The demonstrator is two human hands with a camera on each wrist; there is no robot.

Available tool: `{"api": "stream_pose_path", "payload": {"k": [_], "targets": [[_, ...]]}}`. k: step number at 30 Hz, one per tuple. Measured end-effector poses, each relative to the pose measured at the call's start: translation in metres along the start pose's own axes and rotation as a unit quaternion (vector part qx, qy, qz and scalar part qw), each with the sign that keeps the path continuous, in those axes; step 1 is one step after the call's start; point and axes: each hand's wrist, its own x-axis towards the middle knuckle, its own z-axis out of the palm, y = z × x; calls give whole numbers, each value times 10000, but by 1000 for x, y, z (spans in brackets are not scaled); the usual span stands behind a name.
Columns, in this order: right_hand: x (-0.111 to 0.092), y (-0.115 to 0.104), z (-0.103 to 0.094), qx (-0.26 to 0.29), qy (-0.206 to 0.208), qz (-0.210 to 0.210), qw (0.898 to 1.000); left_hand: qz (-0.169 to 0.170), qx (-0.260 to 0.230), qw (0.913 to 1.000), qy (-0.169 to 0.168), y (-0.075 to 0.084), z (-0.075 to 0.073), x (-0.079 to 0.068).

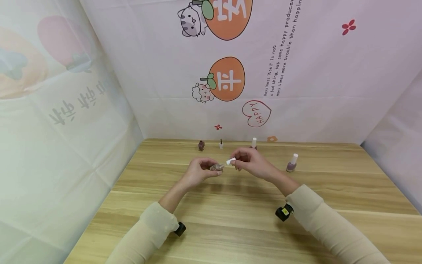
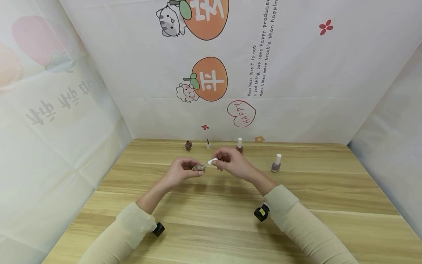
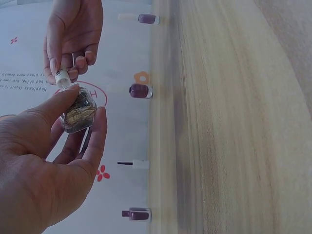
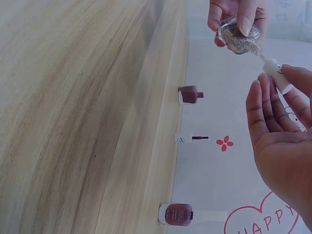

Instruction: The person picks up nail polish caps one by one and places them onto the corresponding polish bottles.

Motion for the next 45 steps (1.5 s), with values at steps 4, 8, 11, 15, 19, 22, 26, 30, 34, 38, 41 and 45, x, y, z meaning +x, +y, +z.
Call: {"api": "stream_pose_path", "payload": {"k": [4,8,11,15,19,22,26,30,34,38,41,45], "targets": [[0,1,0,-13,6,-11,10000,6,64,9999,86,-10,1,4],[0,0,0,-45,11,-25,10000,57,57,9999,96,-11,1,4],[0,-1,1,-69,11,-24,10000,86,31,9999,78,-11,1,4],[0,-1,3,-43,-18,-30,10000,92,47,9999,71,-11,2,4],[0,-1,5,-5,-62,14,10000,85,61,9999,70,-11,2,4],[-1,-1,6,24,-86,60,9999,111,75,9999,58,-11,4,4],[0,-1,9,71,-121,68,9999,137,43,9999,-9,-6,5,2],[2,2,11,-33,-168,20,9999,184,60,9998,-63,-2,5,0],[3,4,13,-133,-188,-18,9997,250,101,9996,-48,-11,6,4],[2,2,10,-264,-264,-32,9993,283,61,9996,-54,-12,6,4],[1,2,5,-456,-286,-45,9985,275,59,9996,-57,-12,6,4],[3,9,-1,-738,-338,-99,9966,257,36,9996,-59,-13,6,4]]}}
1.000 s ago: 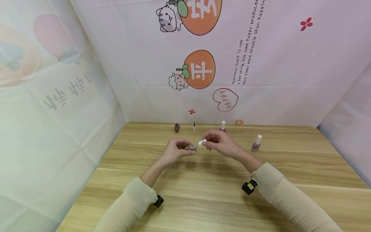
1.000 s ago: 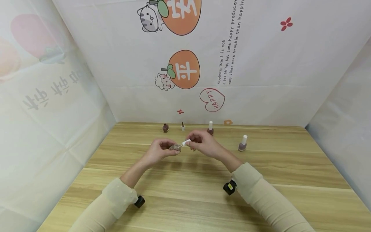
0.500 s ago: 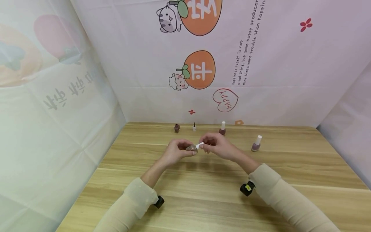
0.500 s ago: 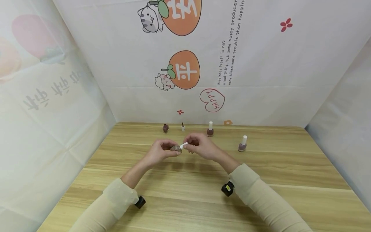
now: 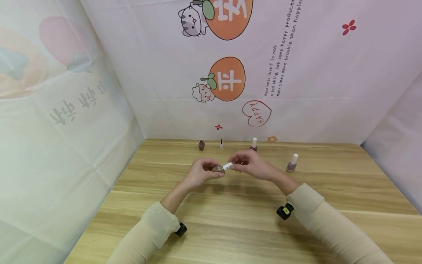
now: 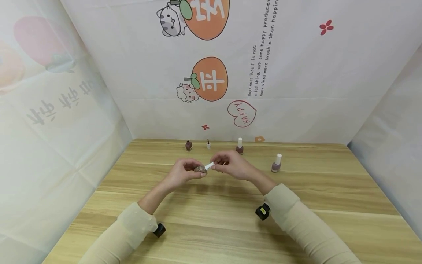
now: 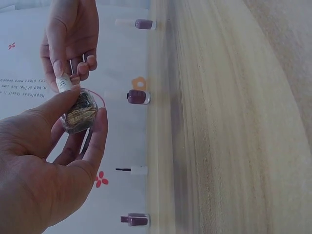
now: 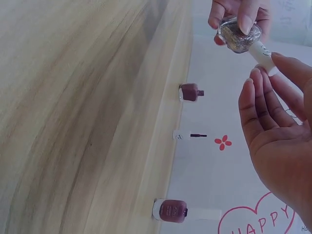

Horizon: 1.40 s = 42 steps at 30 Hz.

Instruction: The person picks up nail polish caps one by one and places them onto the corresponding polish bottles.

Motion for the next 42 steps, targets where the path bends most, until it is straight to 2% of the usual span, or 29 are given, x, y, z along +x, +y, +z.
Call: {"api": "stream_pose_path", "payload": {"k": [5,15,21,27,35,38,42], "targets": [[5,16,-2,-185,-63,93,9998,38,60,10000,-13,2,0,0],[5,23,0,-905,104,75,9958,4,177,9998,-22,6,2,-1],[3,24,-3,-757,37,-15,9971,18,119,9999,-18,5,1,-3],[4,20,-7,-493,-262,-136,9983,-107,15,9999,-36,7,0,-2],[6,15,-5,-619,-283,-114,9976,-66,44,9999,-75,24,1,-9],[6,15,-3,-873,-227,-118,9959,-27,49,10000,-42,21,2,-9],[7,17,0,-1081,-142,-68,9940,-38,109,9999,-15,8,3,-5]]}}
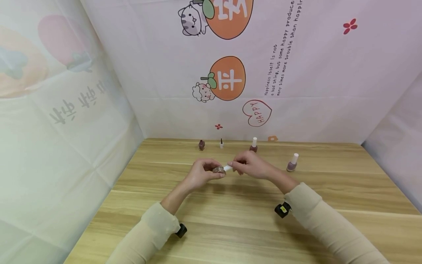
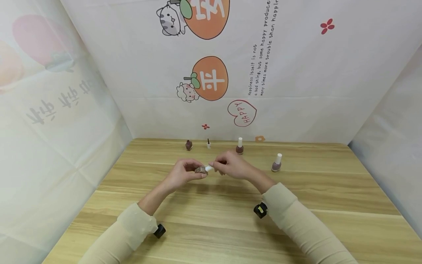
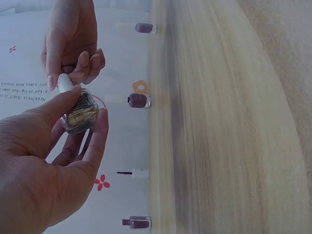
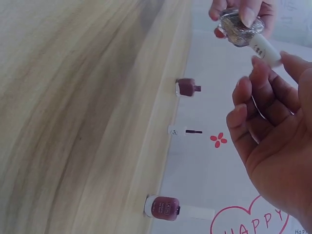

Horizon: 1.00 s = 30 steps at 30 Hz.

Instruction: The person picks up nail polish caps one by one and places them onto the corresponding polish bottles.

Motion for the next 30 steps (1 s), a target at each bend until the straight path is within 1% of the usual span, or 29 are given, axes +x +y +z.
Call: {"api": "stream_pose_path", "payload": {"k": [2,4,7,9,11,12,14,18,21,25,28,30], "targets": [[0,1,1,3,34,26,10000,9,-31,10000,-13,-2,0,0],[0,1,2,-1,71,70,10000,15,-54,10000,-61,4,0,-2],[-1,1,0,31,72,97,9999,10,-109,9999,-86,5,-1,-2],[-2,1,-3,169,-8,61,9998,2,-71,10000,-51,3,-1,-1],[-4,0,-6,306,-134,1,9994,-2,-47,10000,17,-5,-2,1],[-4,0,-7,395,-198,-23,9990,-4,-14,10000,51,-6,-2,1],[-4,0,-7,509,-297,-88,9982,-7,16,10000,78,-6,-2,0],[-4,2,-5,615,-347,-97,9975,26,33,10000,72,-5,-2,0],[-3,2,-3,525,-297,-22,9982,31,62,10000,57,-5,-2,0],[-3,4,-1,184,-193,19,9996,8,67,10000,27,-6,-2,1],[-2,5,0,17,-148,-43,9999,16,40,10000,3,-5,-2,1],[-3,5,0,18,-158,-76,9998,12,53,10000,12,-5,-2,0]]}}
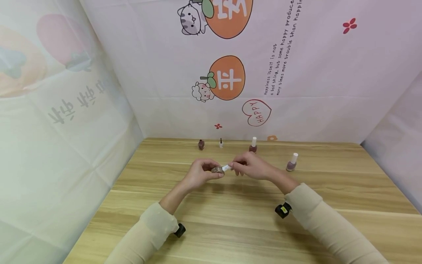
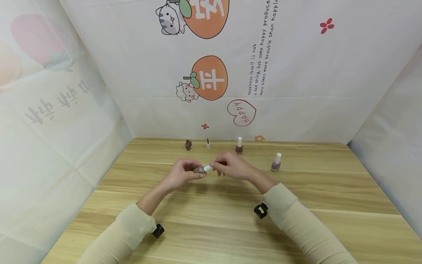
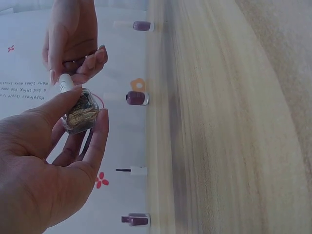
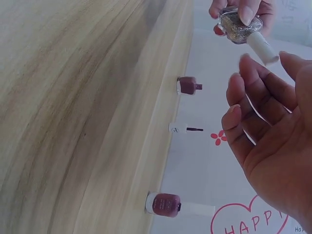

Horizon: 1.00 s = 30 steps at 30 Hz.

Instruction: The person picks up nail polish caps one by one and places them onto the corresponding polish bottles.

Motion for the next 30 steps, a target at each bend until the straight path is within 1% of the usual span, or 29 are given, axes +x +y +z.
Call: {"api": "stream_pose_path", "payload": {"k": [3,6,10,15,23,26,30], "targets": [[-2,-1,-2,126,-21,24,9999,-39,33,10000,22,0,0,0],[-4,-4,-5,363,-58,131,9992,-110,76,9999,47,-1,-1,0],[-4,-7,-6,459,-134,153,9987,-161,117,9998,54,-1,-1,0],[-3,-8,-4,335,-158,5,9993,-118,110,9999,39,1,0,0],[2,-1,3,-136,25,-101,9999,-84,140,9999,9,1,0,0],[3,2,5,-173,85,-67,9998,-67,147,9999,-1,0,0,0],[1,3,3,-49,163,23,9999,-45,166,9999,1,-1,-1,0]]}}
